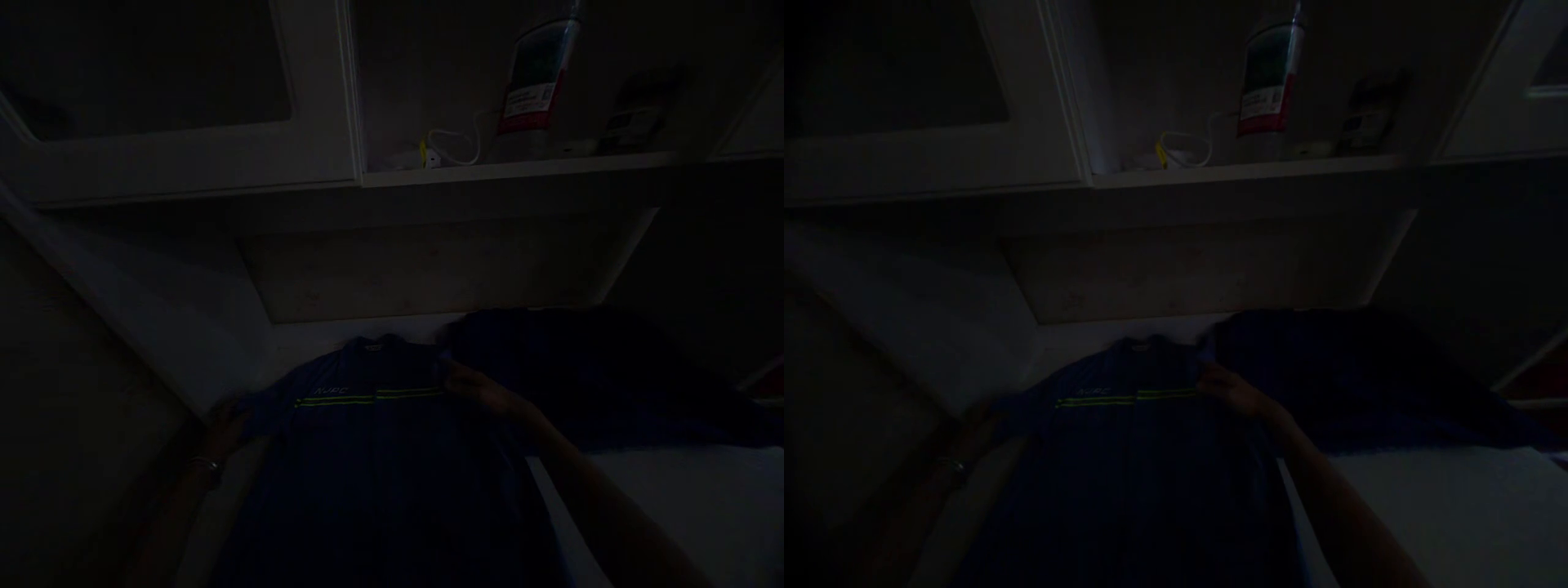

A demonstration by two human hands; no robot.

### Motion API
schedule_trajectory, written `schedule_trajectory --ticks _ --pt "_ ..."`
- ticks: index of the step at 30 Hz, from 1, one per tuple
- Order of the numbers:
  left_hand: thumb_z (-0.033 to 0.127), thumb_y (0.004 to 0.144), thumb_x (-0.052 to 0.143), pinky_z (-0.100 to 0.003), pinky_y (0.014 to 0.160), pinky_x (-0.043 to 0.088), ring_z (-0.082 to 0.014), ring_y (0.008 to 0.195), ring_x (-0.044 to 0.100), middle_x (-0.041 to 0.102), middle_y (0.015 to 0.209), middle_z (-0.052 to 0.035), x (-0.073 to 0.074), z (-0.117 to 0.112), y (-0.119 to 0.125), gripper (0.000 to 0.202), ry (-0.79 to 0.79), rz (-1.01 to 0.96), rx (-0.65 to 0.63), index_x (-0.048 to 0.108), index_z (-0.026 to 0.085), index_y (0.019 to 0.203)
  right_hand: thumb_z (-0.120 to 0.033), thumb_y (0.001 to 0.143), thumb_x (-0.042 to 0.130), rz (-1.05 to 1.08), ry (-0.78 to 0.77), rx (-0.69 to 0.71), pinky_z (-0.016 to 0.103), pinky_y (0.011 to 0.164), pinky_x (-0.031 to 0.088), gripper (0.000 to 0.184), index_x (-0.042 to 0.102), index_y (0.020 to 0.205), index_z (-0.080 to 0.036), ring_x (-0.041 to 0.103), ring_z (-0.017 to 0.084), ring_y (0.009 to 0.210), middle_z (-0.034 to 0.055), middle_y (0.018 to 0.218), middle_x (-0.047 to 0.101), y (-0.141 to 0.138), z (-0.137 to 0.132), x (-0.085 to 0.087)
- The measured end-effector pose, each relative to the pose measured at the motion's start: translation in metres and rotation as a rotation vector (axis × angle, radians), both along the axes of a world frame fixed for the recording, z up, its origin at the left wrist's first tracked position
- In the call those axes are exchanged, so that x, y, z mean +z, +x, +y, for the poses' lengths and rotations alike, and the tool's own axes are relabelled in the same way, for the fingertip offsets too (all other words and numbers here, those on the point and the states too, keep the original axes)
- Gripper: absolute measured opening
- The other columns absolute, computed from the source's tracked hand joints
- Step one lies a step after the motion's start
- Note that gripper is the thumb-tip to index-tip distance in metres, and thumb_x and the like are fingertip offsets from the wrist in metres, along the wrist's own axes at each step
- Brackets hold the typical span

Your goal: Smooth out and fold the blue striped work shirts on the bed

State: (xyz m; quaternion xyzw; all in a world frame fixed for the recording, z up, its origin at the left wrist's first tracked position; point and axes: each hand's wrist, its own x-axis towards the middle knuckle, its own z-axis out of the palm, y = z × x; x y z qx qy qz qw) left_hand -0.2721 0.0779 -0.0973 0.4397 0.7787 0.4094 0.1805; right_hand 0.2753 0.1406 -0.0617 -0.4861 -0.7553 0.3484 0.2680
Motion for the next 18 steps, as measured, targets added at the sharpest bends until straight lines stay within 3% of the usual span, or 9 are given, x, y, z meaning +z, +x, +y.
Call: schedule_trajectory --ticks 3,5,7,10,12,14,18 --pt "0.035 0.071 0.055 -0.039 0.092 0.051 -0.0281 0.113 0.058 0.06 0.125 -0.0127 0.013 -0.003 0.009 0.047 0.051 -0.002 -0.009 0.058 0.015 0.114 -0.055 0.091 0.034 -0.209 0.156 -0.041 0.038 0.106 0.036 0.05 0.058 0.124 -0.025 0.046 0.021 0.127 0.005 0.14 0.049 -0.023 0.001 -0.013" --pt "0.037 0.072 0.055 -0.04 0.105 0.039 -0.0283 0.125 0.048 0.054 0.134 -0.0114 0.028 -0.006 0.02 0.052 0.102 0.009 -0.054 0.056 0.016 0.119 -0.05 0.094 0.027 -0.274 0.214 -0.114 0.044 0.111 0.028 0.053 0.053 0.13 -0.021 0.04 0.023 0.132 0.0097 0.141 0.048 -0.032 0.0 -0.031" --pt "0.041 0.074 0.056 -0.042 0.108 0.035 -0.0288 0.128 0.045 0.053 0.135 -0.0111 0.045 -0.008 0.041 0.055 0.138 0.004 -0.147 0.055 0.016 0.122 -0.046 0.093 0.031 -0.325 0.218 -0.13 0.056 0.112 0.013 0.051 0.052 0.131 -0.019 0.032 0.028 0.136 0.0125 0.143 0.044 -0.037 -0.004 -0.052" --pt "0.045 0.077 0.058 -0.044 0.103 0.042 -0.0272 0.12 0.052 0.057 0.131 -0.0102 0.06 -0.009 0.086 0.061 0.122 -0.061 -0.385 0.046 0.02 0.131 -0.045 0.092 0.034 -0.502 0.245 -0.144 0.064 0.108 -0.002 0.05 0.046 0.136 -0.025 0.024 0.031 0.139 0.0095 0.149 0.036 -0.042 -0.011 -0.077" --pt "0.044 0.081 0.056 -0.042 0.098 0.046 -0.0234 0.109 0.06 0.059 0.129 -0.0091 0.058 -0.009 0.116 0.064 0.059 -0.091 -0.562 0.037 0.024 0.139 -0.045 0.093 0.029 -0.631 0.282 -0.156 0.064 0.108 -0.004 0.05 0.041 0.139 -0.028 0.022 0.029 0.14 0.0067 0.151 0.031 -0.044 -0.013 -0.086" --pt "0.044 0.084 0.053 -0.041 0.098 0.046 -0.0205 0.103 0.063 0.058 0.13 -0.0087 0.047 -0.006 0.139 0.063 0.026 -0.061 -0.661 0.033 0.026 0.141 -0.046 0.094 0.027 -0.683 0.315 -0.154 0.063 0.108 -0.004 0.05 0.038 0.141 -0.03 0.022 0.028 0.14 0.0058 0.152 0.031 -0.044 -0.012 -0.089" --pt "0.046 0.088 0.045 -0.041 0.109 0.036 -0.0217 0.125 0.049 0.049 0.141 -0.009 0.014 0.006 0.156 0.06 0.013 0.115 -0.627 0.033 0.024 0.142 -0.049 0.094 0.026 -0.66 0.312 -0.156 0.062 0.108 -0.003 0.051 0.04 0.14 -0.029 0.025 0.029 0.138 0.0069 0.151 0.033 -0.043 -0.011 -0.087"
